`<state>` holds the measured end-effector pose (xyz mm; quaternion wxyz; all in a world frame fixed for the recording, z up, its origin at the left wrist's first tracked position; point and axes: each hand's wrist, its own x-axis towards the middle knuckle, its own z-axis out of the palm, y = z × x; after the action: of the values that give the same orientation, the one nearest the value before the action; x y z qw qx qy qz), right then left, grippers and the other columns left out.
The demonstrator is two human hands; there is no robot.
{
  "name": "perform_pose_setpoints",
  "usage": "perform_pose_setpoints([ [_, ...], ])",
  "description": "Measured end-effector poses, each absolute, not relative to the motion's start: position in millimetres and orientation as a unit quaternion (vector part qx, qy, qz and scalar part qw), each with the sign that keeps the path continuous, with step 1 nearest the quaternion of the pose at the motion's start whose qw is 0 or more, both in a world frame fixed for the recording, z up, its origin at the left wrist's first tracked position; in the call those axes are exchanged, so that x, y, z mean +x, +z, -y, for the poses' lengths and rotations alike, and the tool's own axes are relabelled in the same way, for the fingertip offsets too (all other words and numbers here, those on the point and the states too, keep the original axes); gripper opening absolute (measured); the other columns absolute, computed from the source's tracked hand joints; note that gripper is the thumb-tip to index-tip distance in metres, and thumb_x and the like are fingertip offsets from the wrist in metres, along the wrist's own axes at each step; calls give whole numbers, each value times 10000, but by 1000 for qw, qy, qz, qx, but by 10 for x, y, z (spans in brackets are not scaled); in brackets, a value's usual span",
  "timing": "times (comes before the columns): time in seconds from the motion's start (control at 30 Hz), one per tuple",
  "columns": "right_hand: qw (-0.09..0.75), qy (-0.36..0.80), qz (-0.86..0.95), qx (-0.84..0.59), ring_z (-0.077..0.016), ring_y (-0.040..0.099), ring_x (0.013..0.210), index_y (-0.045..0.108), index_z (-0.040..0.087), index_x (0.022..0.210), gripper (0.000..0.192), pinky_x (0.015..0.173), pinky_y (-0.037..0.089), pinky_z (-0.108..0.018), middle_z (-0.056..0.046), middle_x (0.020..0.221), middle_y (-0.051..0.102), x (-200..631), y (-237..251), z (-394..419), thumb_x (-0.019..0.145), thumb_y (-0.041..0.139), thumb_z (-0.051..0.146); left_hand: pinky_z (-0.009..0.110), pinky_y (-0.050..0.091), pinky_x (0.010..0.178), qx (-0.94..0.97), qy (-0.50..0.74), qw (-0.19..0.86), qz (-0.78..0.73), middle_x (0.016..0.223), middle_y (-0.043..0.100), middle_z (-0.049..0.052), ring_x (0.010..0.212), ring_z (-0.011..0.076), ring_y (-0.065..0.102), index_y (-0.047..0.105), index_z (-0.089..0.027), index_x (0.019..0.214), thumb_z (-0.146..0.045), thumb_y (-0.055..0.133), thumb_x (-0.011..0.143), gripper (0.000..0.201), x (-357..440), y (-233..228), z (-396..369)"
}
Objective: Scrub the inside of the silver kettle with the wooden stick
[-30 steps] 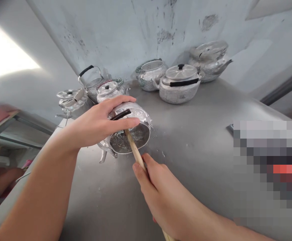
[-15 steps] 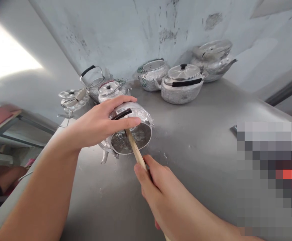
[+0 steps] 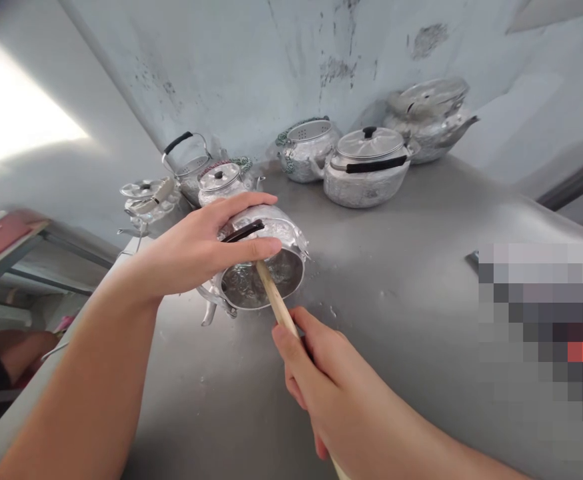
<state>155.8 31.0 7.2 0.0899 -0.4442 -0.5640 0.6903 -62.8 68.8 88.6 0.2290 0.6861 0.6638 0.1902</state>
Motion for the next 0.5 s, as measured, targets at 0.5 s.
perform_pose_setpoints([
  [0.5, 88, 682, 570, -449, -81, 433, 504, 466, 249, 759, 493, 395, 459, -134, 86, 673, 432, 1560, 57, -332, 1090, 363, 600, 511, 477, 1148, 701, 201, 222, -647, 1486, 595, 28, 1378, 339, 540, 564, -431, 1518, -737, 690, 873, 725, -630, 883, -699],
])
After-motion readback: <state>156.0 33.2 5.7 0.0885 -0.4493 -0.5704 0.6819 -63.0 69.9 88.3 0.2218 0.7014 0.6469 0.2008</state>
